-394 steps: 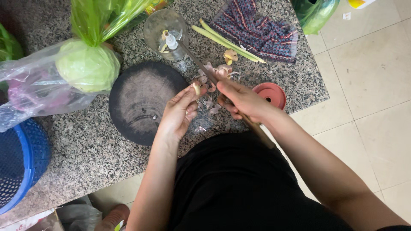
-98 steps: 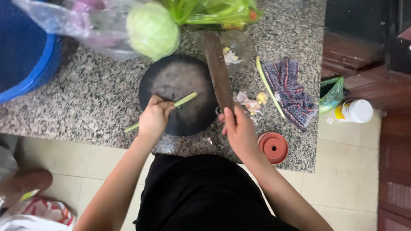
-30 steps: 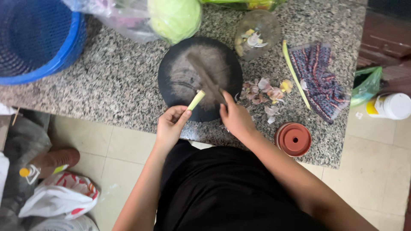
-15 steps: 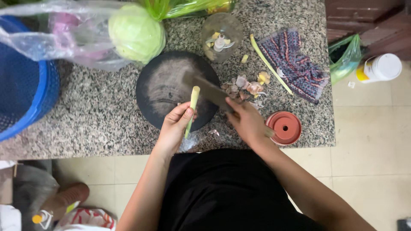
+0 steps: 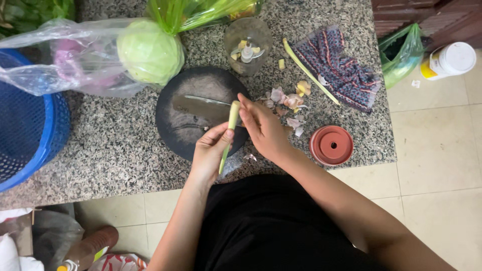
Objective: The person peels cloves of garlic and places them into a jar, then peels and chops a stalk of lemongrass into small pieces on a wooden cutting board using a knife.
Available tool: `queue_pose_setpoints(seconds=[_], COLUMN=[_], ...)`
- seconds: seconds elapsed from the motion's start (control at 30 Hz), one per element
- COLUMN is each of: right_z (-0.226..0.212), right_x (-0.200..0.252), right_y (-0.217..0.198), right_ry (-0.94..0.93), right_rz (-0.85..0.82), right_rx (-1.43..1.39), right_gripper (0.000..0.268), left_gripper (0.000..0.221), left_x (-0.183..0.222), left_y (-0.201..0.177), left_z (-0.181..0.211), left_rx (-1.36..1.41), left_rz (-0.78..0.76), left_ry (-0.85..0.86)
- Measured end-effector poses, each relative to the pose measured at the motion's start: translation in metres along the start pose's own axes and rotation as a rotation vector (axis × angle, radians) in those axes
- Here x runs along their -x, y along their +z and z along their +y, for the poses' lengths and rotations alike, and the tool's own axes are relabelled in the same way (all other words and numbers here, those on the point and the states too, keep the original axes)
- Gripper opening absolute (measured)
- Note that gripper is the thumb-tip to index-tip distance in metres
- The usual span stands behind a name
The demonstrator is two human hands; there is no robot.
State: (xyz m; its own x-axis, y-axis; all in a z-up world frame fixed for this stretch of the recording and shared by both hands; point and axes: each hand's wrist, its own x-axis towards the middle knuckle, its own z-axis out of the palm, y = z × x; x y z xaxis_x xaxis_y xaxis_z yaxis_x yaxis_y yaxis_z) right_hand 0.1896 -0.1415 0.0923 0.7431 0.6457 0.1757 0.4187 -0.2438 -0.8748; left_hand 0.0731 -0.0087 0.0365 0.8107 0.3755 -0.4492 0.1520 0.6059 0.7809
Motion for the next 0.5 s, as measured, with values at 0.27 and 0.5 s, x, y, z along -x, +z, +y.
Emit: queue_pose_setpoints(seconds=[0.27,0.5], right_z=[-0.006,0.006], right_x=[-0.009,-0.014], right_y=[-0.001,-0.004], right_ry=[0.131,0.339], right_rz=[-0.058,-0.074], right_rx=[-0.409,-0.646], right_gripper=[0.037,0.037], left_gripper=[0.026,0.029], left_x=[0.0,0.003], left_y=[0.003,0.006], left_z=[0.007,0.016], left_rx=[-0.056,-0.104], left_rz=[-0.029,-0.029], left_ry=[-0.05,-0.083])
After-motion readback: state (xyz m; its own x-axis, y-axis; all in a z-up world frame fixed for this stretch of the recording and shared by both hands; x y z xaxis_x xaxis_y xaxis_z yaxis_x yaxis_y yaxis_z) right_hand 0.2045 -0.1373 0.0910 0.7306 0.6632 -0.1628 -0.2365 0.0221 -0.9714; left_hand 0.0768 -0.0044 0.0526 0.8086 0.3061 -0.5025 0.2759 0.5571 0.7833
